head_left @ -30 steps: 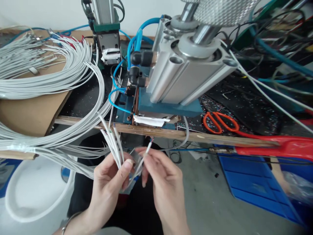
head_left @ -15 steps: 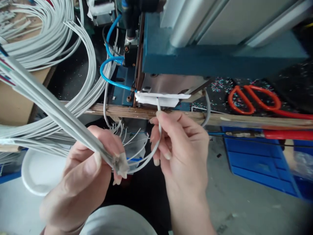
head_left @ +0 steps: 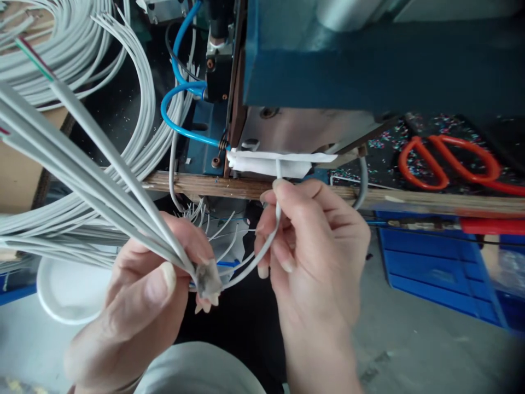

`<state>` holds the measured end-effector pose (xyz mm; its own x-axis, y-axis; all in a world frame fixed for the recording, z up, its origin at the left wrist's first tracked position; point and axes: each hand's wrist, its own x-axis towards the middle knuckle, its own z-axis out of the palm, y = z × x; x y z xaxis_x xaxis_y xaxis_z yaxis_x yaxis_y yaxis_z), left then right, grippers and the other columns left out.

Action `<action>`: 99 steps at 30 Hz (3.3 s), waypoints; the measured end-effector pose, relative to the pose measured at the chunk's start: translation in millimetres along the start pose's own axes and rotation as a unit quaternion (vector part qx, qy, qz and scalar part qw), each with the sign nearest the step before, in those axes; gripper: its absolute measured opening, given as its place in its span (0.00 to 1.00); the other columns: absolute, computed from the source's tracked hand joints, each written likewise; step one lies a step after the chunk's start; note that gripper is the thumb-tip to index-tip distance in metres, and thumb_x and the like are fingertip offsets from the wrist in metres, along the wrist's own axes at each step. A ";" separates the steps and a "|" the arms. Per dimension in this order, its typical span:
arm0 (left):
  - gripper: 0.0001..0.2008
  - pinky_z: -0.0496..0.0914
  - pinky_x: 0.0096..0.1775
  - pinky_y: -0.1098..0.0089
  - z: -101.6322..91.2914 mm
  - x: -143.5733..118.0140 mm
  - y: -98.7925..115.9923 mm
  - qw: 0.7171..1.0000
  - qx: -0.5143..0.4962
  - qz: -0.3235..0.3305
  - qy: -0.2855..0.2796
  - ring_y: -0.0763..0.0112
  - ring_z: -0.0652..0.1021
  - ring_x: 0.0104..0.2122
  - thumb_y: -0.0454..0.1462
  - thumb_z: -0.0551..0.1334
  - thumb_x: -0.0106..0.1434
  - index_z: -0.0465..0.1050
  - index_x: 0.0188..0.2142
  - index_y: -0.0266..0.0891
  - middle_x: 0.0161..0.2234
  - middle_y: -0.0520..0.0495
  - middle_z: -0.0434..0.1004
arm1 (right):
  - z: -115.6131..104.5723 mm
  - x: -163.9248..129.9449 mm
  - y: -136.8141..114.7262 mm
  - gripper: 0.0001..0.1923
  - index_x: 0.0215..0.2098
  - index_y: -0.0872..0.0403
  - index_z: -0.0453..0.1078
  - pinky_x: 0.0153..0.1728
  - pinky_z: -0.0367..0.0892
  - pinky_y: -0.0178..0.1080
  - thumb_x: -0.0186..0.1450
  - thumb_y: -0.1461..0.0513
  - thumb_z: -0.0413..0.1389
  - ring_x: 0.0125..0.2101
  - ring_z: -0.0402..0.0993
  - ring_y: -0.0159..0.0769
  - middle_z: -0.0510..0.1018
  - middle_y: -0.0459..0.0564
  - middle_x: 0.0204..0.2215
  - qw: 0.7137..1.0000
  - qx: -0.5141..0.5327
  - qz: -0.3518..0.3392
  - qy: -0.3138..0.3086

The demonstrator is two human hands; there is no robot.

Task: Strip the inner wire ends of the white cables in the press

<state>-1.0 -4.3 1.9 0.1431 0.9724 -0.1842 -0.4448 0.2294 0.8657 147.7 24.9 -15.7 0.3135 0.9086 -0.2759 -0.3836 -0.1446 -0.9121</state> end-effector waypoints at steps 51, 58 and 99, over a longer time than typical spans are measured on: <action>0.11 0.71 0.28 0.70 -3.2 0.5 -12.7 0.998 -0.058 0.003 0.001 0.69 0.76 0.26 0.42 0.66 0.65 0.83 0.39 0.37 0.31 0.46 0.78 | -11.0 -1.3 11.6 0.12 0.27 0.54 0.74 0.07 0.61 0.23 0.68 0.63 0.64 0.08 0.62 0.21 0.77 0.38 0.16 0.997 0.016 -0.070 -0.024; 0.12 0.68 0.25 0.77 -13.4 -2.5 -31.1 0.998 -0.033 -0.035 0.042 0.75 0.74 0.23 0.45 0.71 0.63 0.85 0.41 0.40 0.26 0.50 0.75 | -32.9 -26.8 43.6 0.10 0.30 0.53 0.72 0.13 0.65 0.24 0.70 0.68 0.61 0.12 0.69 0.22 0.80 0.39 0.20 0.972 -0.099 -0.206 -0.057; 0.18 0.58 0.28 0.72 -18.8 -37.4 -35.6 0.973 0.128 -0.157 -0.108 0.74 0.65 0.25 0.50 0.68 0.66 0.74 0.32 0.37 0.24 0.53 0.64 | -46.6 7.5 -56.1 0.16 0.16 0.55 0.69 0.17 0.49 0.27 0.59 0.60 0.65 0.16 0.57 0.24 0.64 0.39 0.13 0.835 -0.328 0.065 -0.437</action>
<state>-7.1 -48.1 -30.8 0.4317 0.8180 -0.3802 -0.1182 0.4692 0.8752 212.0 21.5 19.3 -0.5566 0.7666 -0.3203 0.2832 -0.1874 -0.9406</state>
